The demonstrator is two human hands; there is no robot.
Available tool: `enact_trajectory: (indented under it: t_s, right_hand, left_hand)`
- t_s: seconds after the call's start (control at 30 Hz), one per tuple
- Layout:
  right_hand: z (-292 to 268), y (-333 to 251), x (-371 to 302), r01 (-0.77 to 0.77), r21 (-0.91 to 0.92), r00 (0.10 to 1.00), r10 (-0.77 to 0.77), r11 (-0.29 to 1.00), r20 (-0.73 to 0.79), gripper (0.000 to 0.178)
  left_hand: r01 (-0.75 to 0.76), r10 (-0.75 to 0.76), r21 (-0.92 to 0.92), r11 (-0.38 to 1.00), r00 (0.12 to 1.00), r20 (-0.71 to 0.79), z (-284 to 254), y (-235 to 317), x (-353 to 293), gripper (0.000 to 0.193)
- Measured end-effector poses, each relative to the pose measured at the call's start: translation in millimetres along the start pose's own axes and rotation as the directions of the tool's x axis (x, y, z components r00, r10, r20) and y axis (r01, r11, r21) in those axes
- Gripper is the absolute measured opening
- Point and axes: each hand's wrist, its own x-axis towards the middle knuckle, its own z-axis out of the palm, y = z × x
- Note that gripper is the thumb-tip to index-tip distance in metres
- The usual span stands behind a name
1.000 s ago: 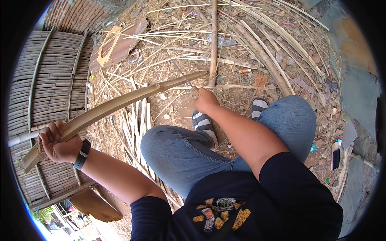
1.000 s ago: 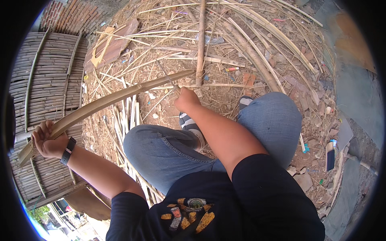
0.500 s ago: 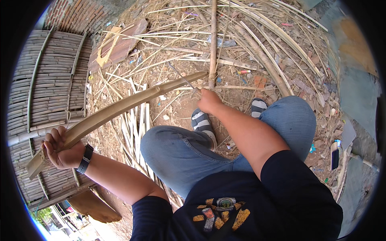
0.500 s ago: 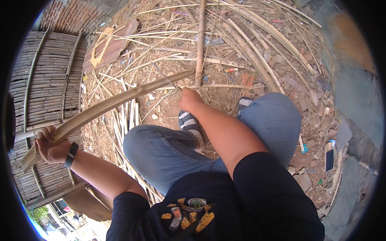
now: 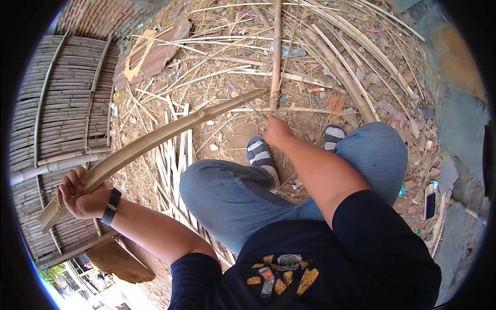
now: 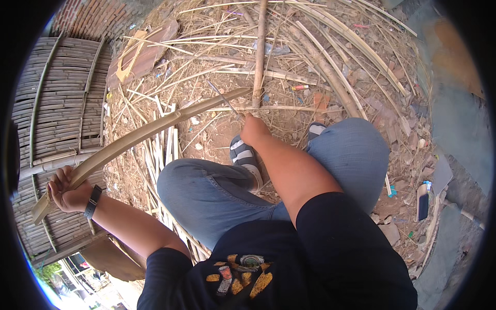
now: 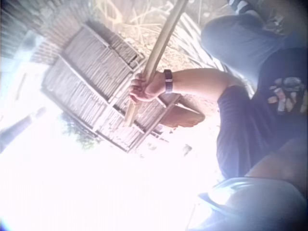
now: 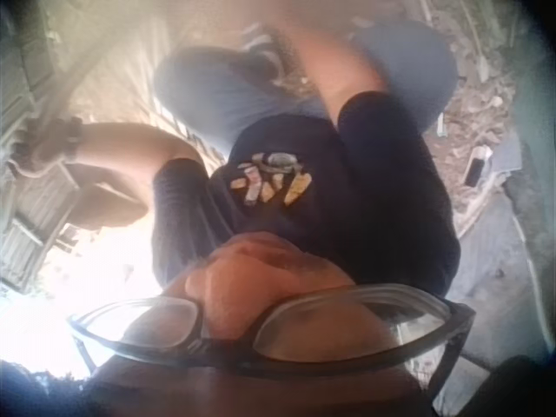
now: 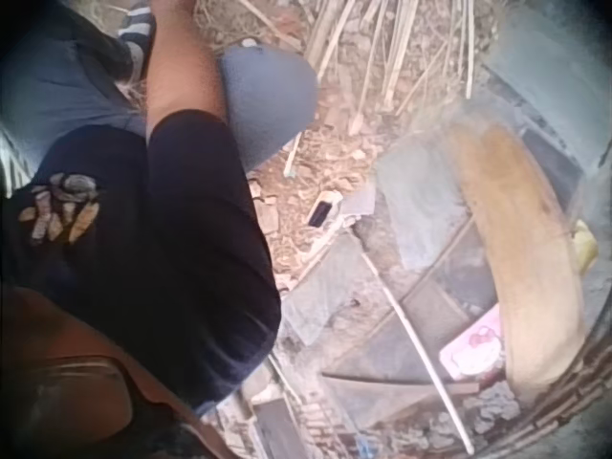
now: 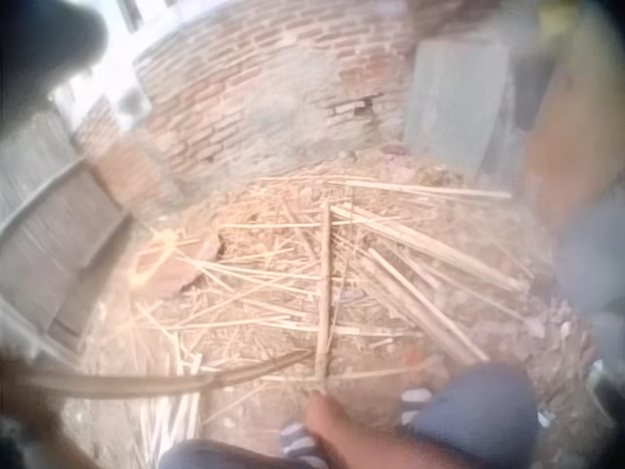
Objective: The person sits on the ground and uses a knife to split a long piece of bamboo into thin strips. They hold the bamboo with one hand and use the knife to carefully separate the layers, creating multiple thin strips that are placed on the ground.
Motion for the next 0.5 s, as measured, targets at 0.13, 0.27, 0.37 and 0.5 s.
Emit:
enact_trajectory:
  t_s: [0.13,0.27,0.37,0.5]
  right_hand:
    - [12,-25,-8,0.002,0.077,0.999,0.002,0.997,-0.05,0.039]
    - [-10,-71,-33,0.277,0.104,0.957,-0.284,0.955,0.052,0.034]
    - [-11,-84,-39,0.442,0.088,0.895,-0.445,0.893,0.02,0.033]
    - [19,-16,-18,0.249,0.064,0.968,-0.246,0.966,-0.046,0.037]
  left_hand:
    - [-0.012,0.011,-0.033,0.999,1.0,-0.019,-18,-1,10,0.014]
    - [-0.04,0.041,0.007,0.999,0.998,-0.046,-11,-2,5,0.015]
    - [-0.023,0.023,0.003,1.0,1.0,0.01,-8,-1,4,0.014]
    - [-0.02,0.02,0.006,1.0,1.0,-0.003,-3,-3,7,0.014]
